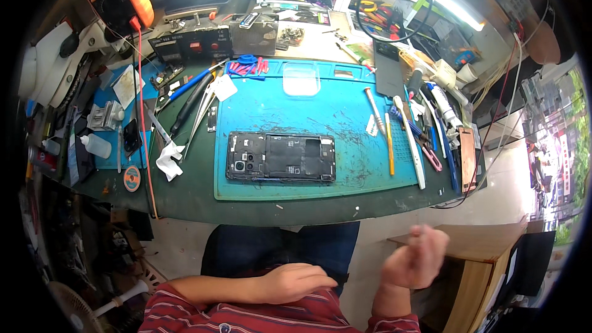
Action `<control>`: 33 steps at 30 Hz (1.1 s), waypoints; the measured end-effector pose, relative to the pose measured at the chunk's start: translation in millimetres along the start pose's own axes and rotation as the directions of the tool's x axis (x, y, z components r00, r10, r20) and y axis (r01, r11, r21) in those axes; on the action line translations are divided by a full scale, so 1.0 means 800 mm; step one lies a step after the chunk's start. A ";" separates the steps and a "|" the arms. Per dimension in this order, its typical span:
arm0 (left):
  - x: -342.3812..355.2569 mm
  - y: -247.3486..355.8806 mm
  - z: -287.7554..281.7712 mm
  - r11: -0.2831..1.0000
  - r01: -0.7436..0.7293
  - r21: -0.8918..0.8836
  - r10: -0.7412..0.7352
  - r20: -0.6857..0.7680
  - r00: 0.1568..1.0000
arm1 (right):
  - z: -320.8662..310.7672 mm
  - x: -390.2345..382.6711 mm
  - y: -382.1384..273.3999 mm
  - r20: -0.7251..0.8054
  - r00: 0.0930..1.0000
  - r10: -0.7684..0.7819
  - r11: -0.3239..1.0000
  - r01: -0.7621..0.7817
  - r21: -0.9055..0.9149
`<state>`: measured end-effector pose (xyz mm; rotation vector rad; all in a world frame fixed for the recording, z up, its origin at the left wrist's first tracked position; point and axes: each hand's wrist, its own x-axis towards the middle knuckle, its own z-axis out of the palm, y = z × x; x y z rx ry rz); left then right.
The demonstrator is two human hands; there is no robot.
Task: The person applies adhesive to the edges of a disassembled smartphone chassis, then aligns and presses the back cover into place. They wipe the surface with a cloth and use a syringe to inject liquid into a small opening on the device.
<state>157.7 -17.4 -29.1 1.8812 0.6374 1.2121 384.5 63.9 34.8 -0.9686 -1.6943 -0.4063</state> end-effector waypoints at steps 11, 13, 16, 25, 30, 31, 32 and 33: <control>0.023 -0.057 0.110 0.963 -0.086 0.254 -0.029 0.418 0.908 | -0.247 -0.144 0.164 0.005 0.257 0.966 0.037 -0.121 -0.992; 0.030 -0.077 0.126 0.889 -0.210 0.408 0.116 0.243 0.963 | -0.267 -0.206 0.149 0.371 0.220 0.902 0.431 -0.419 -0.799; 0.030 -0.089 0.150 0.961 -0.050 0.274 -0.070 0.411 0.909 | -0.192 -0.170 0.051 0.657 -0.138 0.741 -0.009 -0.981 -0.196; -0.027 -0.103 0.064 0.879 0.212 0.427 -0.384 0.370 0.846 | -0.119 -0.095 0.042 0.591 0.080 0.803 -0.097 -0.960 0.261; -0.148 -0.120 -0.034 0.705 0.407 0.581 -0.470 -0.047 0.882 | -0.041 -0.028 -0.018 0.521 0.769 0.371 0.769 -0.569 0.292; -0.158 -0.105 -0.057 0.585 0.652 0.483 -0.682 -0.143 0.717 | -0.022 -0.019 -0.029 0.556 0.781 0.284 0.778 -0.527 0.343; -0.176 -0.099 -0.073 0.507 0.717 0.479 -0.691 -0.271 0.670 | -0.002 -0.009 -0.035 0.574 0.806 0.146 0.827 -0.418 0.377; -0.212 -0.108 -0.086 0.522 0.591 0.615 -0.474 -0.367 0.801 | 0.024 0.012 -0.048 0.570 0.821 0.010 0.850 -0.308 0.428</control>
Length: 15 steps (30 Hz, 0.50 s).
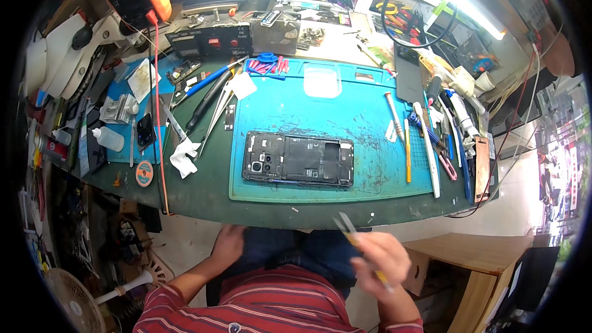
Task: The person applies adhesive to the edges of a disassembled smartphone chassis, then aligns and presses the back cover into place. They wipe the surface with a cloth and use a syringe to inject liquid into a small opening on the device.
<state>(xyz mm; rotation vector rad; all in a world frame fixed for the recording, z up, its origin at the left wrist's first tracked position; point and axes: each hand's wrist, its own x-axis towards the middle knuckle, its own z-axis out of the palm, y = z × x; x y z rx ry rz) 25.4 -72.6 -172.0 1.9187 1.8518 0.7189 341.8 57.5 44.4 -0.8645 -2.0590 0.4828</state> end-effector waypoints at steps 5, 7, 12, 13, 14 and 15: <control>-0.056 -0.035 0.005 0.855 0.463 -0.235 -0.422 0.204 0.883 | 0.076 0.090 0.004 0.081 0.941 -0.329 0.936 0.336 -0.103; -0.067 -0.032 0.023 0.757 0.537 -0.373 -0.492 0.215 0.843 | 0.087 0.096 0.006 0.069 0.942 -0.329 0.933 0.335 -0.128; -0.067 -0.041 0.032 0.735 0.570 -0.367 -0.492 0.290 0.821 | 0.091 0.099 0.009 0.127 0.933 -0.337 0.927 0.353 -0.131; -0.065 -0.041 0.029 0.728 0.579 -0.366 -0.493 0.308 0.814 | 0.091 0.100 0.009 0.134 0.933 -0.334 0.928 0.350 -0.131; -0.062 -0.039 0.025 0.722 0.588 -0.364 -0.494 0.325 0.807 | 0.092 0.101 0.009 0.143 0.933 -0.330 0.929 0.347 -0.124; -0.061 -0.037 0.022 0.715 0.597 -0.363 -0.494 0.342 0.799 | 0.092 0.103 0.008 0.154 0.933 -0.326 0.931 0.345 -0.118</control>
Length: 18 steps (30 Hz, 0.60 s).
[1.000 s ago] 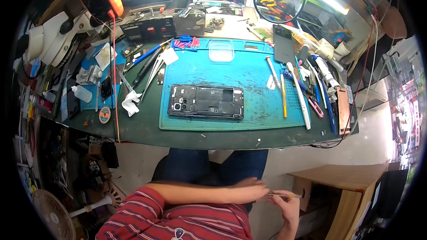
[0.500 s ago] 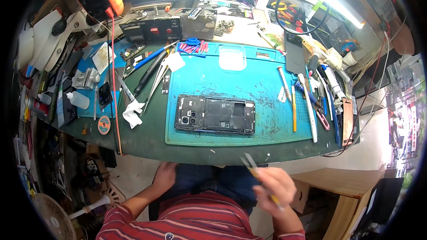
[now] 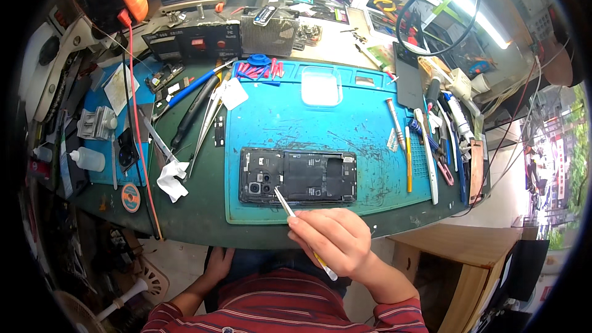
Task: The person applies adhesive to the edges of a disassembled smartphone chassis, then aligns and presses the back cover into place. They wipe the surface with a cloth and use a syringe to inject liquid into a small opening on the device.
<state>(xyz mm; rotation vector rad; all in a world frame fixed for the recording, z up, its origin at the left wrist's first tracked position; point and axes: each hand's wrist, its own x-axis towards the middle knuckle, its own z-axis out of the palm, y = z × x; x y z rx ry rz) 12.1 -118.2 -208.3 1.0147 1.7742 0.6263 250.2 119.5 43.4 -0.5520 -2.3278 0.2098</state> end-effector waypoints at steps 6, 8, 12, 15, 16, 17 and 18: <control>0.002 0.005 0.004 0.994 -0.104 -0.024 0.101 -0.109 0.989 | 0.001 0.008 -0.001 0.023 1.000 0.007 1.000 -0.007 0.013; 0.004 0.000 0.006 0.993 -0.117 -0.017 0.115 -0.101 0.988 | 0.001 0.008 0.000 0.027 1.000 0.008 1.000 -0.008 0.006; 0.003 -0.004 0.007 0.996 -0.093 0.015 0.094 -0.101 0.990 | 0.002 0.009 -0.001 0.039 0.999 0.001 1.000 0.000 -0.015; 0.002 -0.010 0.010 0.995 -0.097 0.019 0.099 -0.117 0.988 | 0.001 0.007 -0.001 0.047 0.999 -0.011 0.999 0.012 -0.034; 0.002 -0.010 0.010 0.995 -0.098 0.018 0.099 -0.114 0.989 | 0.002 0.006 -0.001 0.049 0.999 -0.016 0.999 0.018 -0.040; 0.002 -0.011 0.009 0.995 -0.098 0.016 0.099 -0.111 0.989 | 0.002 0.007 -0.001 0.045 0.999 -0.021 0.998 0.023 -0.050; 0.002 -0.011 0.009 0.995 -0.098 0.014 0.099 -0.108 0.989 | 0.002 0.007 -0.001 0.041 0.999 -0.025 0.998 0.028 -0.060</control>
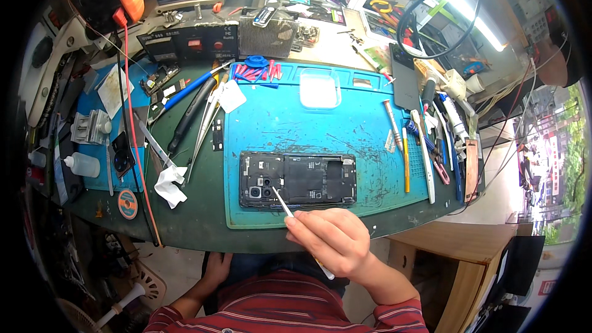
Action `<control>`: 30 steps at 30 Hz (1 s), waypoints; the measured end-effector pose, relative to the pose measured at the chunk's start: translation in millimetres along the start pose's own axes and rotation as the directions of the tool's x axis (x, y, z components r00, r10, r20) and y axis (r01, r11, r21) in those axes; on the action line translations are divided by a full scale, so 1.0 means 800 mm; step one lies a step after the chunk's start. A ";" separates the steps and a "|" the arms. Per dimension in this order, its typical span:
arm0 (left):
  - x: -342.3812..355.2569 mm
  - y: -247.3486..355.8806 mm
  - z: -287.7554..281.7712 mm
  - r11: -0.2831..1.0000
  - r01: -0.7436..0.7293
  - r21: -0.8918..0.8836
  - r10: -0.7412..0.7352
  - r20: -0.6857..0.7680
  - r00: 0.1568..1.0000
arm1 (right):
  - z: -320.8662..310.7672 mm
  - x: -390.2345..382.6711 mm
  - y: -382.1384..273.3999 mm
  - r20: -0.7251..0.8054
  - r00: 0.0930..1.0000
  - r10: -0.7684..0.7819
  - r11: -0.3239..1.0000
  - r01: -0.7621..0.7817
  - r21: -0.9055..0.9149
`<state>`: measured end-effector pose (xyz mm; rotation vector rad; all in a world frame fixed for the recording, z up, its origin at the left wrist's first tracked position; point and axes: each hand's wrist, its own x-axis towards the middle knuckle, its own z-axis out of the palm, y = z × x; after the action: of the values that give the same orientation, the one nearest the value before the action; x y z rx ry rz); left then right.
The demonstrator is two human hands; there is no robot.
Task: The person applies adhesive to the edges of a disassembled smartphone chassis, then aligns and presses the back cover into place. They wipe the surface with a cloth and use a syringe to inject liquid into a small opening on the device.
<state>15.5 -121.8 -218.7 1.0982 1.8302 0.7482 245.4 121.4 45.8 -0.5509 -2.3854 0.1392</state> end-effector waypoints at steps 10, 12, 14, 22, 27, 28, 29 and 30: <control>-0.004 0.001 -0.001 0.997 -0.051 0.056 0.058 -0.130 0.990 | -0.017 -0.027 -0.006 -0.240 0.951 0.196 0.959 -0.237 -0.154; -0.007 0.013 -0.004 0.983 -0.108 0.147 0.138 -0.208 0.968 | -0.032 -0.055 0.006 -0.427 0.864 0.268 0.891 -0.390 -0.231; -0.012 0.028 -0.006 0.932 -0.281 0.229 0.337 -0.259 0.906 | -0.060 -0.087 0.017 -0.609 0.740 0.286 0.784 -0.546 -0.295; -0.003 0.158 0.002 0.362 -0.931 0.048 0.926 -0.133 0.353 | -0.180 -0.267 -0.017 -0.884 0.395 0.251 0.429 -0.864 -0.264; 0.012 0.290 0.048 0.146 -0.971 -0.187 0.986 -0.054 0.158 | -0.224 -0.434 -0.009 -0.862 0.305 0.405 0.292 -0.937 -0.194; 0.011 0.314 0.064 0.228 -0.948 -0.222 0.974 0.071 0.217 | -0.226 -0.462 -0.007 -0.647 0.125 0.752 -0.034 -0.973 -0.227; 0.009 0.334 0.082 0.307 -0.919 -0.246 0.945 0.193 0.264 | -0.216 -0.495 -0.011 -0.331 -0.046 0.942 -0.262 -0.716 -0.647; 0.007 0.343 0.100 0.327 -0.922 -0.205 0.929 0.246 0.275 | -0.194 -0.497 -0.026 -0.269 0.053 0.962 -0.106 -0.833 -0.542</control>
<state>191.6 7.5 -34.4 2.1858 0.6873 1.1278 608.7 -72.6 -67.6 -2.6524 -1.5851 0.0361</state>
